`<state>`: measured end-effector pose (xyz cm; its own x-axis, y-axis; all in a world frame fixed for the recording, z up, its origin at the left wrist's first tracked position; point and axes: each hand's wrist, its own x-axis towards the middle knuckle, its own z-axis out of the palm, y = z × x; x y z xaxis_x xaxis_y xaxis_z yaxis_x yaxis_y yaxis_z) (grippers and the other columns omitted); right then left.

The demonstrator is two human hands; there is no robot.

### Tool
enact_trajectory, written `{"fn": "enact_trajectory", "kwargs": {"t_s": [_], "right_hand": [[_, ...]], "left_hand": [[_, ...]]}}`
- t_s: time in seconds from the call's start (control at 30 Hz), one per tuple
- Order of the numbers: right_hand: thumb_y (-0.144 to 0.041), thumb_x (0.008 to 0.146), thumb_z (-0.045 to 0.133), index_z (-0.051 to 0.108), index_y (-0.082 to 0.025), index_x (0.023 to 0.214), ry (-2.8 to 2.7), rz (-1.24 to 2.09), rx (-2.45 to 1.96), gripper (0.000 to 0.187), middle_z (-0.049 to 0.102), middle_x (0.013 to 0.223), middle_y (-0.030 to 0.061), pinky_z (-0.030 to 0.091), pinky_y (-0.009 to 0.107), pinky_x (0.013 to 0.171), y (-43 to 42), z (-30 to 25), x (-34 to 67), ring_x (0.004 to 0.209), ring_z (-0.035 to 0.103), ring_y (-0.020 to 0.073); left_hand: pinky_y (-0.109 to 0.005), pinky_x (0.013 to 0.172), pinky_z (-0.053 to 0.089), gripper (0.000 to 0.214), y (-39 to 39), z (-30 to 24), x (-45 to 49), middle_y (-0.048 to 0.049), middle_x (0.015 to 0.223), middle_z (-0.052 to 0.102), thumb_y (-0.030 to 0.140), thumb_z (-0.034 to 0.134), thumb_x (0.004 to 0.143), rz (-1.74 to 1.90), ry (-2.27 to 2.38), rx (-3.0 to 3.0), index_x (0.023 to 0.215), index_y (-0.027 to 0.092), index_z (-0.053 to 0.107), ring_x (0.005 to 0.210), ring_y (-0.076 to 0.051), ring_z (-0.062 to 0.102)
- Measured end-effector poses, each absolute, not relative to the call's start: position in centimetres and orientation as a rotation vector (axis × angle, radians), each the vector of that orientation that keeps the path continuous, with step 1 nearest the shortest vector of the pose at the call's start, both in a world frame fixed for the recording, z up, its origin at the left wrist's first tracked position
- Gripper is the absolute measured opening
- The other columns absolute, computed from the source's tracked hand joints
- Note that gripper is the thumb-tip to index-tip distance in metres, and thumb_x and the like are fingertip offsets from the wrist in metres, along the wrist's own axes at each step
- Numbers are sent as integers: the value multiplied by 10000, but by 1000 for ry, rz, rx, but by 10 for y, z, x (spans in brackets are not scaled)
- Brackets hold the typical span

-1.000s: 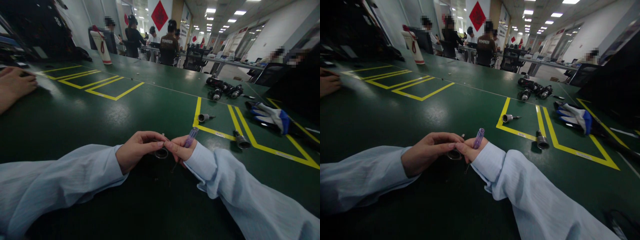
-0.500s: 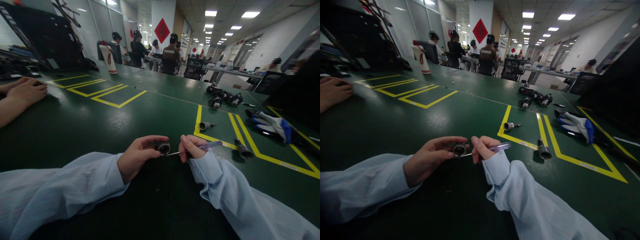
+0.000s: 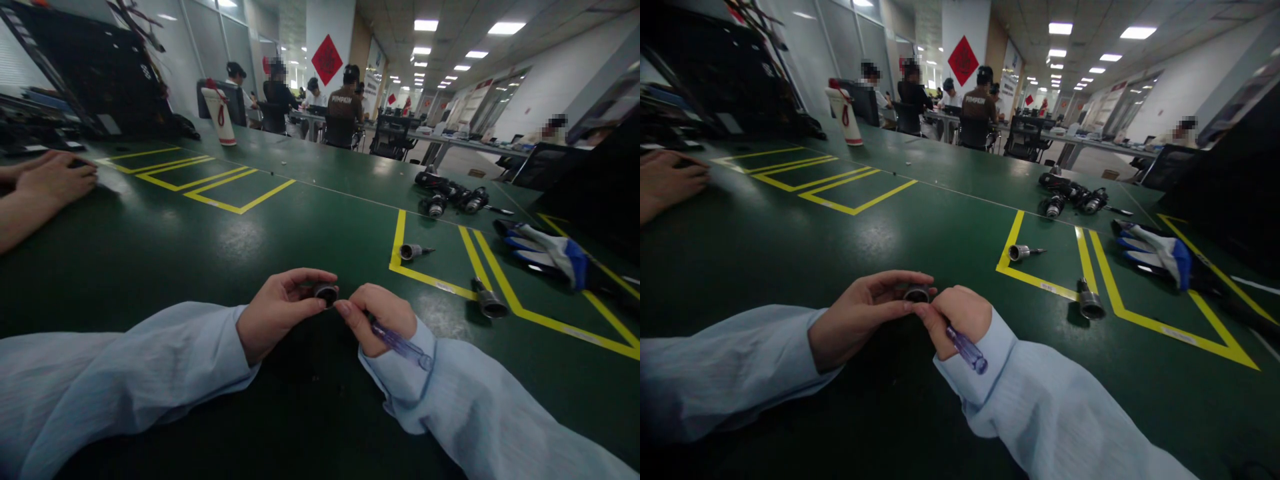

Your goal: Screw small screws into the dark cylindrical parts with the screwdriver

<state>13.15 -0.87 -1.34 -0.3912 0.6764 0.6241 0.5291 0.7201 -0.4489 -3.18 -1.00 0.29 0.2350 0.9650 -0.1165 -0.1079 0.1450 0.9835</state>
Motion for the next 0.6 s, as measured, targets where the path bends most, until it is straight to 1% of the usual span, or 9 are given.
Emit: {"fn": "enact_trajectory", "kwargs": {"t_s": [0.13,0.27,0.47,0.6], "right_hand": [[-292,824,450,500,-181,577,-2138,223,-838,276,495,527,-5,351,217,511,-8,-13,130,512,455,97],[-300,828,441,500,-179,569,-2142,256,-824,291,499,522,-6,354,212,507,-10,-12,128,506,459,93],[-350,825,435,504,-187,524,-2013,387,-1034,349,542,504,2,355,215,492,-14,-12,127,485,496,90],[-372,791,481,530,-188,523,-1914,473,-1141,328,550,495,-4,349,214,466,-13,-12,126,463,494,88]], "left_hand": [[-331,815,441,266,-10,3,-30,-54,856,665,104,673,584,1034,1032,1126,845,136,629,845,-185,604],[-325,806,449,211,-8,3,-29,-45,846,665,92,669,577,1071,1041,1148,779,140,631,840,-180,605],[-337,816,441,225,-9,5,-29,-52,852,663,93,670,573,1058,1055,1160,792,136,639,849,-185,597],[-344,836,425,255,-10,5,-29,-56,903,658,79,653,573,1061,1037,1137,819,145,645,882,-190,587]]}}
